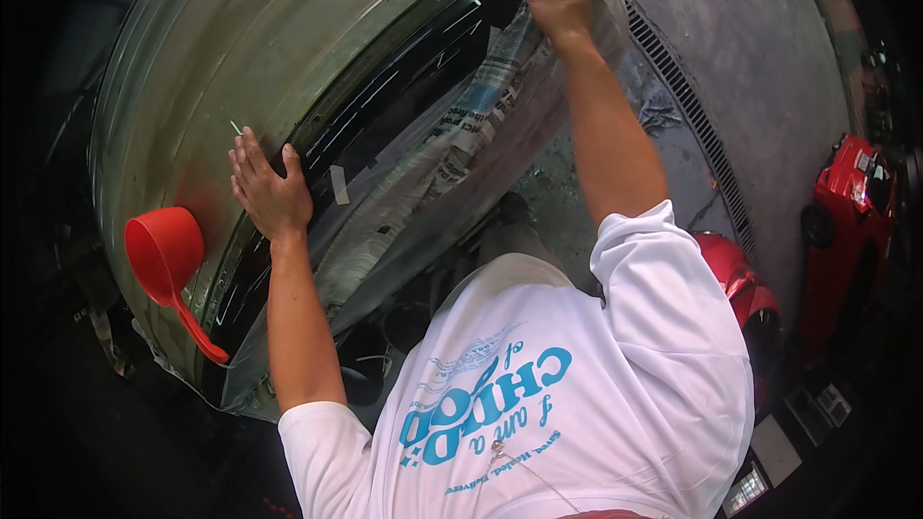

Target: The person removes masking tape from the edge of a car hood using a scraper tool and their hands. They repeatedly scrape and peel the tape, occasionally using a red scoop to pour liquid onto the surface to aid removal.

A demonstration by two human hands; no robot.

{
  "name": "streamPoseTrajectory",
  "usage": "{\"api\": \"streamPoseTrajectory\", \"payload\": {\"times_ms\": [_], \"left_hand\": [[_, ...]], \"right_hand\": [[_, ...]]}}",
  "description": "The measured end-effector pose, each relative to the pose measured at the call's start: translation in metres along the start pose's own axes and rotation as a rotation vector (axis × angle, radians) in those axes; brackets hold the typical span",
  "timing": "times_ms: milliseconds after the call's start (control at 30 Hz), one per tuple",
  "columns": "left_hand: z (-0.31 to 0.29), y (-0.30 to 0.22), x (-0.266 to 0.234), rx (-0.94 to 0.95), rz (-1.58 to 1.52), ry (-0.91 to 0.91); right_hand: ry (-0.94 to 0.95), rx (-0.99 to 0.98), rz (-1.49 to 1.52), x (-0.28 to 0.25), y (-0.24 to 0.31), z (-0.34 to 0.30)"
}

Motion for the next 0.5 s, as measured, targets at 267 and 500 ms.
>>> {"api": "streamPoseTrajectory", "payload": {"times_ms": [267,500], "left_hand": [[-0.001,-0.001,-0.005,-0.008,-0.003,-0.014],[-0.001,-0.003,-0.004,-0.021,-0.018,0.010]], "right_hand": [[0.065,-0.038,-0.057,0.022,0.009,0.009],[0.080,-0.001,-0.076,-0.010,0.012,0.016]]}}
Point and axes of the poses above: each hand's wrist, its own z-axis towards the middle knuckle, its own x-axis out of the palm, y = z × x, the point moved 10 cm from there along z, towards the middle knuckle, and after that the axes turned 4 degrees about -y, right-handed, at the moved point
